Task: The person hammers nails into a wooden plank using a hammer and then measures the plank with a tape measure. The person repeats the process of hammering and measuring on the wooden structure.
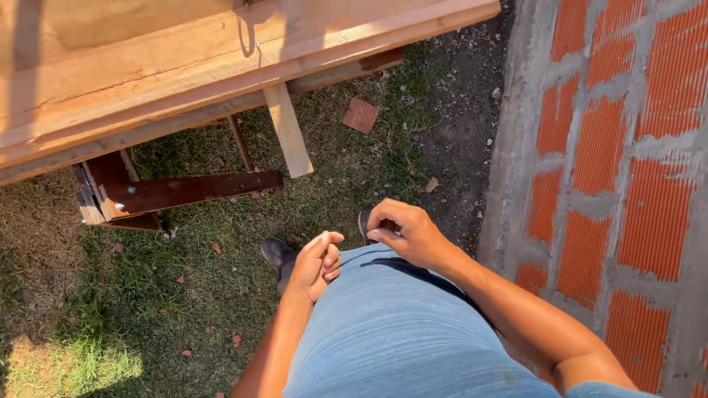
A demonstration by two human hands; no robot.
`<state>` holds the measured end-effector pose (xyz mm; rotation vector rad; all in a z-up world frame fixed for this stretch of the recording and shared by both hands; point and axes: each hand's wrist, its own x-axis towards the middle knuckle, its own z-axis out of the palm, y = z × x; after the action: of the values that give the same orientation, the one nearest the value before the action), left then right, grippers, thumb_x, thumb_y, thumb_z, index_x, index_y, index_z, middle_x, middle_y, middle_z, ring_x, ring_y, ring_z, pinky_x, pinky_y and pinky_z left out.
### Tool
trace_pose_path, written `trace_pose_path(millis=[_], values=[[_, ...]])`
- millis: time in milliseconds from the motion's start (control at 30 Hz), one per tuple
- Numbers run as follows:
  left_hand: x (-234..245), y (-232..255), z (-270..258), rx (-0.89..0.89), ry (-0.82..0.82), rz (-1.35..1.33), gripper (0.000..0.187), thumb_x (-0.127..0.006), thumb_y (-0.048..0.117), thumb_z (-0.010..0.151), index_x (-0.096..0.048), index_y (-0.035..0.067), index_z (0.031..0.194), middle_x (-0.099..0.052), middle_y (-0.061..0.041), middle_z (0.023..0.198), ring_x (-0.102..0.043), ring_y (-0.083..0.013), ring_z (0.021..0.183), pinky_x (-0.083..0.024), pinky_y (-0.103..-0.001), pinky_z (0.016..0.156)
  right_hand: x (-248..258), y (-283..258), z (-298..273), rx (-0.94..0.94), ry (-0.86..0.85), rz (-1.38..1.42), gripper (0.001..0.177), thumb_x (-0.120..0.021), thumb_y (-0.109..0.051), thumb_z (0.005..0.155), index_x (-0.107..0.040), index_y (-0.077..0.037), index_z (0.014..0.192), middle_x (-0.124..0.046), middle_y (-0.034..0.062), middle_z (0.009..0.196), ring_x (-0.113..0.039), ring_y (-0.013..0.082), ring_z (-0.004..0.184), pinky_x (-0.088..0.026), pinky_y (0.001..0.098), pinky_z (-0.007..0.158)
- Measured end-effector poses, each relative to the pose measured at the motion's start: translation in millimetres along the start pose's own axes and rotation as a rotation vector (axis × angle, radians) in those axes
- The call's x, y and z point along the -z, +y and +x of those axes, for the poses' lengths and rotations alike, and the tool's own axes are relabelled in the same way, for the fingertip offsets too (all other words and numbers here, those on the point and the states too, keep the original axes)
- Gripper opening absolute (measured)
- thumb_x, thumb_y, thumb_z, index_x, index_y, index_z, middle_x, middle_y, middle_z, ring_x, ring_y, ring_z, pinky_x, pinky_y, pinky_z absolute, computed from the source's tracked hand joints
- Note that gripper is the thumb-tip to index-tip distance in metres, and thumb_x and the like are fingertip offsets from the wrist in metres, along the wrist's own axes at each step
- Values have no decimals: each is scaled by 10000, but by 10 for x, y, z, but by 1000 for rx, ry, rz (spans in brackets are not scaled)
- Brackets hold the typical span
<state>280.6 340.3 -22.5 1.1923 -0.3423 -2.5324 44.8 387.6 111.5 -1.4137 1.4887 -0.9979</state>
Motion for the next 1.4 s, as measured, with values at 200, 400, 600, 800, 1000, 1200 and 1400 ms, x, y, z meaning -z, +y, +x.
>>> trace_pose_path(millis=[200,400,600,800,1000,1200,1400], values=[[-584,96,293,4,-8,11,249,-491,253,1060,-640,60,1111,-293,14,458,-256,-87,353,-266,-185,306,431,748,-250,-207,139,280,113,-778,-97,880,-721,-40,960,-725,77,765,-666,137,625,-570,258,590],[-565,227,863,18,6,-121,260,-523,279,1029,-665,66,1072,-595,-89,632,-500,-114,396,-386,-211,308,598,853,101,-237,218,333,124,-794,-23,843,-723,18,936,-703,131,687,-674,157,566,-576,267,540],[-758,900,1745,-32,-90,-302,415,-525,459,1002,-703,84,986,-620,-106,642,-604,-180,442,-481,-241,370,1083,887,769,-246,216,197,135,-797,-37,853,-726,10,957,-708,131,750,-693,166,603,-577,274,555],[-1398,1916,2098,-187,-346,-508,487,-468,433,1047,-670,37,1246,-736,-200,1157,-738,-293,1056,-632,-406,880,1643,824,1628,-287,121,106,149,-768,-62,900,-698,50,970,-686,140,761,-701,180,648,-587,291,591],[-1665,2457,2705,-234,-177,-324,382,-464,369,1017,-671,58,1100,-621,-88,853,-589,-183,720,-465,-313,614,1993,855,2503,-205,56,-34,172,-784,-91,926,-696,54,957,-672,149,754,-675,170,652,-547,300,586],[-1798,2675,3128,-405,37,160,337,-643,313,952,-712,42,764,-466,-54,452,-389,-82,333,-253,-177,311,2213,1048,2891,-215,64,-150,203,-839,-106,895,-730,29,1001,-676,149,838,-646,168,724,-513,316,632],[-2049,2674,3161,-305,-24,-200,247,-602,289,999,-662,61,927,-586,-66,630,-548,-91,466,-435,-206,351,2356,1205,3284,-221,-17,-80,199,-842,-122,899,-719,2,994,-702,118,809,-639,131,685,-521,279,635]])
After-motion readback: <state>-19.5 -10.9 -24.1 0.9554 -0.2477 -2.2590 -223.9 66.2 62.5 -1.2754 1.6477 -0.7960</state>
